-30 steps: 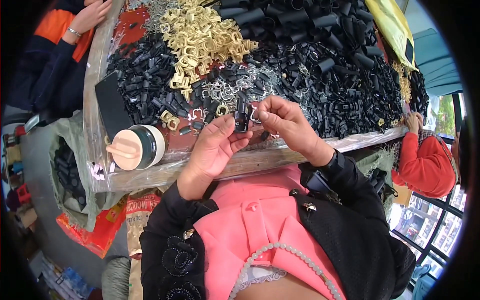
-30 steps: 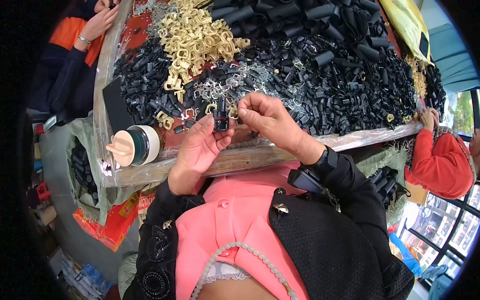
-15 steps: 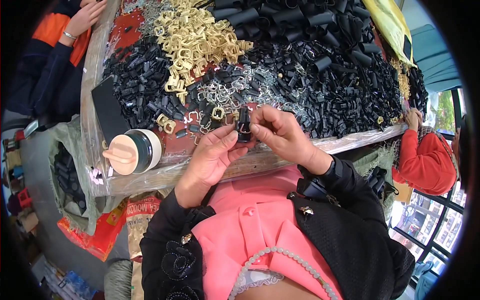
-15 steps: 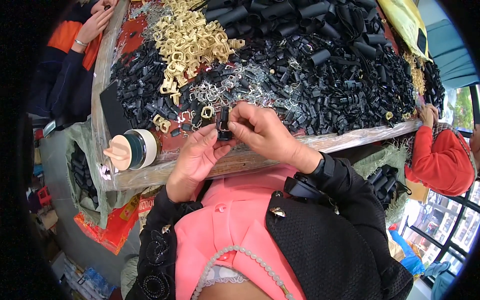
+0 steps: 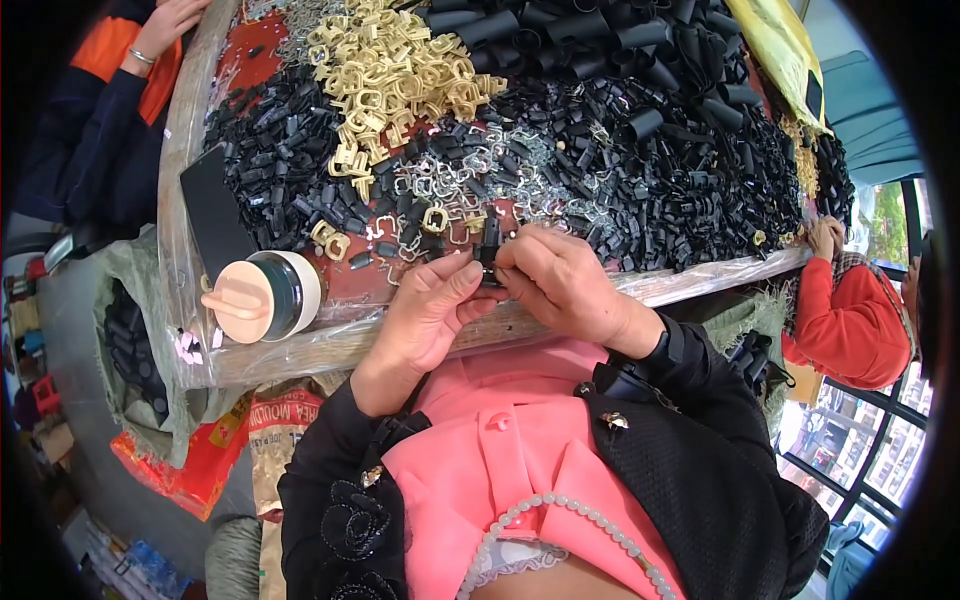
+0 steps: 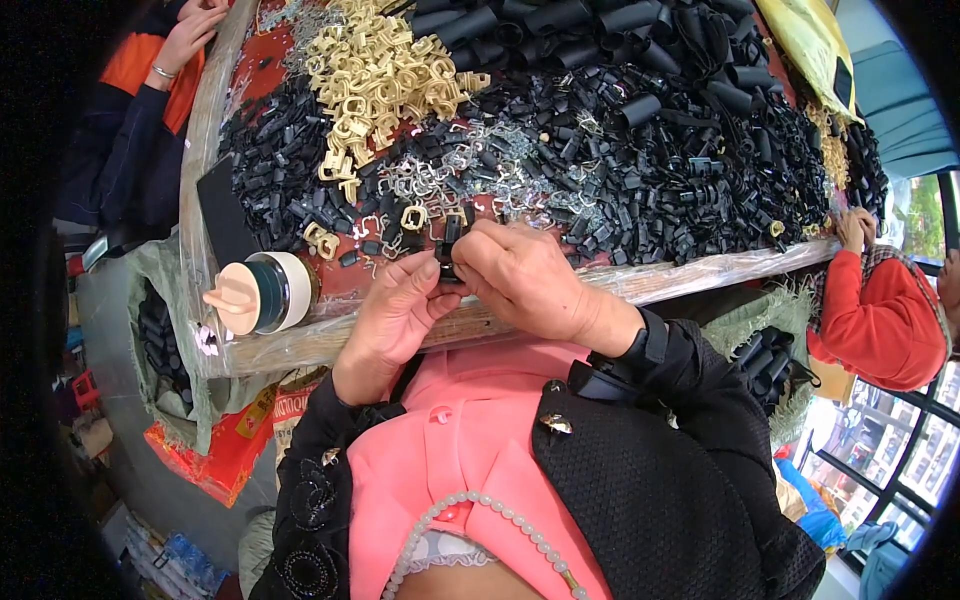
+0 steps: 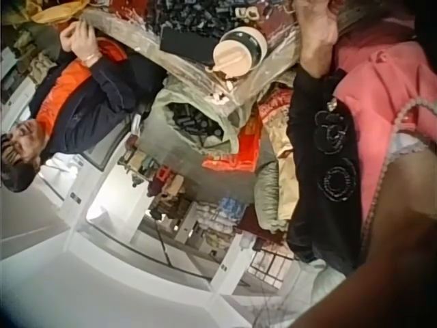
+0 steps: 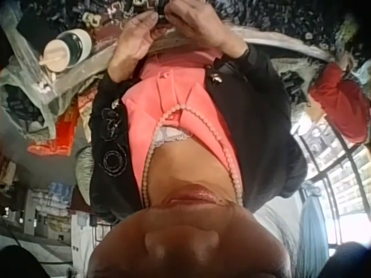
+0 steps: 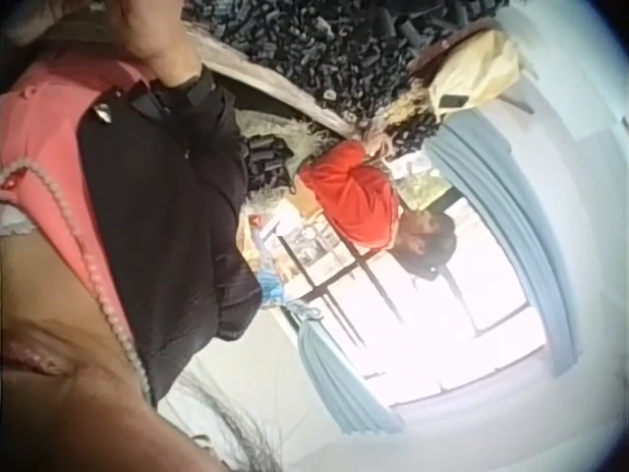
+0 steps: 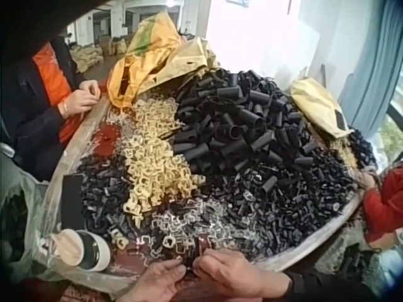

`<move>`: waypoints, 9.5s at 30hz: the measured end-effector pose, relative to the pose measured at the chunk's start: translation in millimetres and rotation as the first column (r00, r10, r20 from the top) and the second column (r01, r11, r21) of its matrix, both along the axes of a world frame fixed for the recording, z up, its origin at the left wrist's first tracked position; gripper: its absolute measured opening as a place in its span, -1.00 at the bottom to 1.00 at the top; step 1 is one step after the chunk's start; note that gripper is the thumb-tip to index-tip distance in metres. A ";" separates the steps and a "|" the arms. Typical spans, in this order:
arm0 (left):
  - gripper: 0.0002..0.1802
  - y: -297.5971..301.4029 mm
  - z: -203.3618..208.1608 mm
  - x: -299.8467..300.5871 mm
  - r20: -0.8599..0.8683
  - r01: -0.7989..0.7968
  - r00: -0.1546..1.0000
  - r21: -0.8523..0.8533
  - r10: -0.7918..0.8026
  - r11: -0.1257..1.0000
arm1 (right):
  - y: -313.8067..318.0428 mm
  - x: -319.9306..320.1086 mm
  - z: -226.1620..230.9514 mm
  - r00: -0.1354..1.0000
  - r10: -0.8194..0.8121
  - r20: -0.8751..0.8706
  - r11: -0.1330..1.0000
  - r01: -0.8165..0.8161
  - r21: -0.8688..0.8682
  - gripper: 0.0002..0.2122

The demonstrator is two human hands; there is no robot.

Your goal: The person picks up a black plastic component and a small metal piece, fits the metal piece into the component, and then slides a black plastic sleeve over the assembly. They repeat this process multiple times, handling the components one at a time from the table.

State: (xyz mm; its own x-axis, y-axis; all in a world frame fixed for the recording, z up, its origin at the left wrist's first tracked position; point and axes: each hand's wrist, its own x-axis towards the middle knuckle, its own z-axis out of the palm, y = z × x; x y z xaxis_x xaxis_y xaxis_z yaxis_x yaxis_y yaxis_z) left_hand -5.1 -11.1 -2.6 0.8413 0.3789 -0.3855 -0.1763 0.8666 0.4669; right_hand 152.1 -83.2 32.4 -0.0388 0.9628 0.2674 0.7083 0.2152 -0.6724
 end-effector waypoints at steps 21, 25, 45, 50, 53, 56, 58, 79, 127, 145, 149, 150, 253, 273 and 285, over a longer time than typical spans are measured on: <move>-0.71 11.9 8.0 -22.6 -0.113 -0.316 0.930 0.243 0.350 0.917 | 56.0 -1.7 -35.4 0.960 0.031 0.280 0.988 -0.072 0.139 -0.91; -0.71 12.4 8.2 -21.8 -0.110 -0.378 0.905 0.235 0.411 0.895 | 58.8 2.2 -37.6 0.982 0.074 0.172 0.996 -0.081 0.029 -0.89; -0.71 7.5 2.9 -11.2 -0.064 -0.076 0.995 0.058 0.080 0.995 | 28.2 13.1 -1.0 0.848 0.146 -0.509 0.947 -0.268 -0.176 -0.89; -0.71 6.9 1.5 -10.1 -0.102 -0.022 0.994 0.044 0.026 0.999 | 20.0 8.2 0.9 0.868 -0.060 -0.493 0.932 -0.128 -0.340 -0.92; -0.72 6.2 5.2 -9.2 -0.123 -0.015 0.992 0.097 0.027 0.995 | 17.6 8.8 -5.7 0.899 -0.043 -0.437 0.949 -0.100 -0.300 -0.92; -0.74 12.3 5.7 -16.7 -0.124 -0.070 0.989 0.136 0.087 0.988 | 17.8 10.8 -12.0 0.899 0.016 -0.438 0.970 -0.120 -0.211 -0.91; -0.76 17.7 5.0 -24.4 -0.096 -0.168 0.978 0.156 0.184 0.973 | 26.0 15.9 -12.0 0.969 0.062 -0.240 0.989 -0.092 -0.114 -0.89; -0.76 19.4 -1.6 -32.9 -0.071 -0.321 0.941 0.111 0.330 0.940 | 40.4 12.3 -20.6 0.980 0.023 0.199 0.989 0.007 -0.147 -0.85; -0.75 6.3 2.5 -10.7 -0.106 -0.240 0.959 0.184 0.262 0.953 | 6.3 4.9 -12.6 0.511 -0.314 -0.800 0.840 -0.242 -0.485 -0.83; -0.70 -4.5 10.6 1.0 -0.043 -0.013 0.999 0.153 0.020 0.988 | 2.1 -8.0 -7.4 0.968 -0.144 -0.203 0.974 0.176 0.145 -0.82; -0.67 -4.6 12.8 5.7 -0.004 0.075 0.997 0.179 -0.075 0.981 | -3.1 0.3 -7.8 0.990 -0.084 0.113 0.935 0.039 0.353 -0.70; -0.67 -4.9 12.9 6.3 -0.002 0.097 0.995 0.193 -0.099 0.976 | -4.0 1.9 -8.0 0.985 -0.085 0.149 0.924 0.023 0.381 -0.67; -0.37 -5.8 15.6 46.8 0.173 -0.203 0.977 0.616 0.120 0.761 | -1.0 1.3 10.2 0.685 0.141 -0.714 0.944 -0.311 -0.112 -0.51; -0.58 -24.2 20.4 72.2 -0.162 0.359 0.932 0.504 -0.323 0.785 | -202.3 100.8 67.1 0.470 -0.849 0.242 0.514 0.841 0.168 -0.77; -0.53 10.3 14.0 61.1 -0.291 0.380 0.907 0.878 0.304 -0.292 | -166.3 147.3 33.8 0.582 -0.702 0.411 0.685 0.709 0.166 -0.78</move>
